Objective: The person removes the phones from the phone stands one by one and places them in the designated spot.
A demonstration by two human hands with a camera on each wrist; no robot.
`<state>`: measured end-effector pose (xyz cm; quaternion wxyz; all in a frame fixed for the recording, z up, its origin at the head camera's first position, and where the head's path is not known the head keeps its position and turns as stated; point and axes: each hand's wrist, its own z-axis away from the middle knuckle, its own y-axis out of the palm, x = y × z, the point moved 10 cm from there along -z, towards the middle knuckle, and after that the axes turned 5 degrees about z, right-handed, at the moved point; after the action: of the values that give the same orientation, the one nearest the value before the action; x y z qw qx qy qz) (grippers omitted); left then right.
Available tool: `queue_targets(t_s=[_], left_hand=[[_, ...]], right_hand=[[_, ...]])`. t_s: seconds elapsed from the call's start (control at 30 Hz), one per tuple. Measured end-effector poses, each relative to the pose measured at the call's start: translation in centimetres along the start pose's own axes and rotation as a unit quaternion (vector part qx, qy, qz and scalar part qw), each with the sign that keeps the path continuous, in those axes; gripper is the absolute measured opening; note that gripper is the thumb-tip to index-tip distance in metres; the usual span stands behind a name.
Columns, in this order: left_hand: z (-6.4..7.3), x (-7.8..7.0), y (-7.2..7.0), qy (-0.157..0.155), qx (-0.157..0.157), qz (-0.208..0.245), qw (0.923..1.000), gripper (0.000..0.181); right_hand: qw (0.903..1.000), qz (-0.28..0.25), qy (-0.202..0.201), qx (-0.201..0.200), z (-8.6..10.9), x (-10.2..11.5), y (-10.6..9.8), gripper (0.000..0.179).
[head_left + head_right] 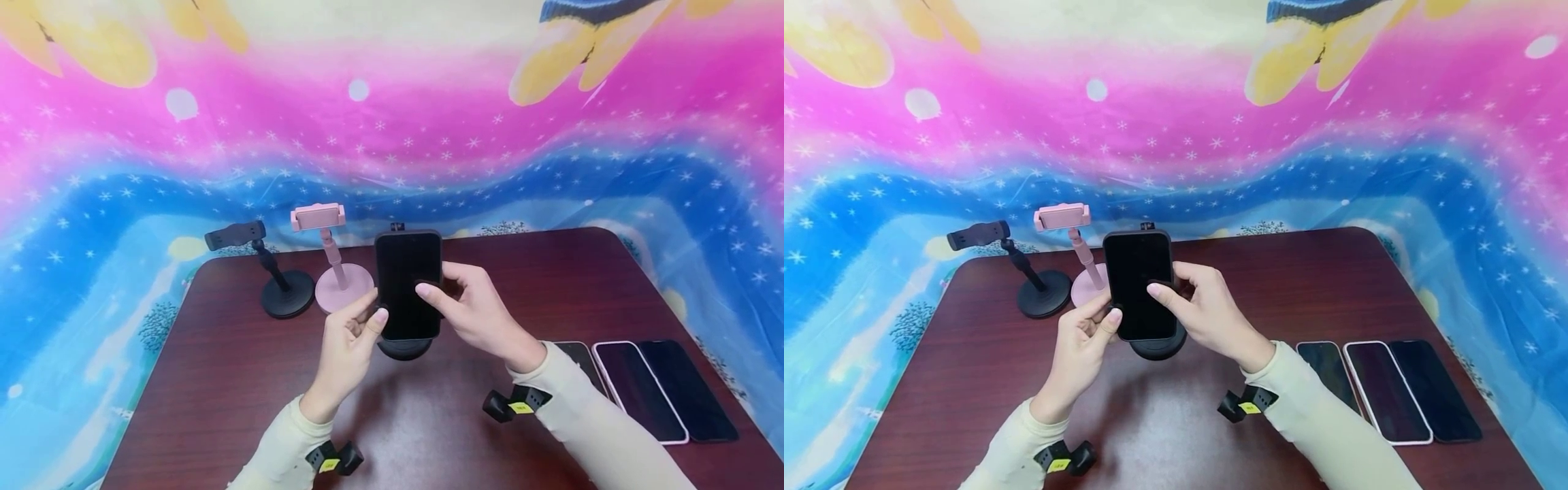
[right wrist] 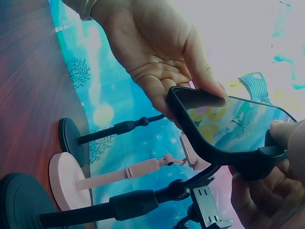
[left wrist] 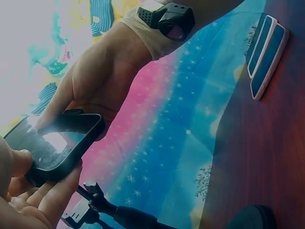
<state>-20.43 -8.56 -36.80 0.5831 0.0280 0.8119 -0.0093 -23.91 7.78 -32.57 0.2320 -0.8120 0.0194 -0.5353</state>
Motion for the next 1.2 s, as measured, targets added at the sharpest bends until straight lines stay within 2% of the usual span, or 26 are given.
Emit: queue_targets(t_s=[0.2, 0.43, 0.57, 0.93, 1.2], left_hand=[[0.07, 0.24, -0.15, 0.0, -0.003, 0.01, 0.9999, 0.042], [-0.03, 0.07, 0.23, 0.008, 0.018, 0.057, 0.9982, 0.042], [-0.07, 0.03, 0.27, 0.009, 0.022, 0.065, 0.9976, 0.043], [-0.1, 0.57, 0.24, -0.017, 0.031, 0.079, 0.9962, 0.045], [-0.39, 0.49, 0.47, -0.001, 0.057, 0.118, 0.9913, 0.042]], right_hand=[[1.0, -0.008, 0.001, -0.001, 0.03, -0.1, 0.09, 0.021], [0.9999, -0.012, -0.004, -0.002, -0.01, -0.22, 0.09, 0.021], [0.9999, -0.014, -0.005, -0.002, -0.01, -0.25, 0.14, 0.02], [0.9998, -0.017, -0.002, 0.003, -0.02, -0.31, 0.14, 0.021], [0.9997, -0.024, -0.003, 0.007, -0.12, -0.31, 0.18, 0.021]])
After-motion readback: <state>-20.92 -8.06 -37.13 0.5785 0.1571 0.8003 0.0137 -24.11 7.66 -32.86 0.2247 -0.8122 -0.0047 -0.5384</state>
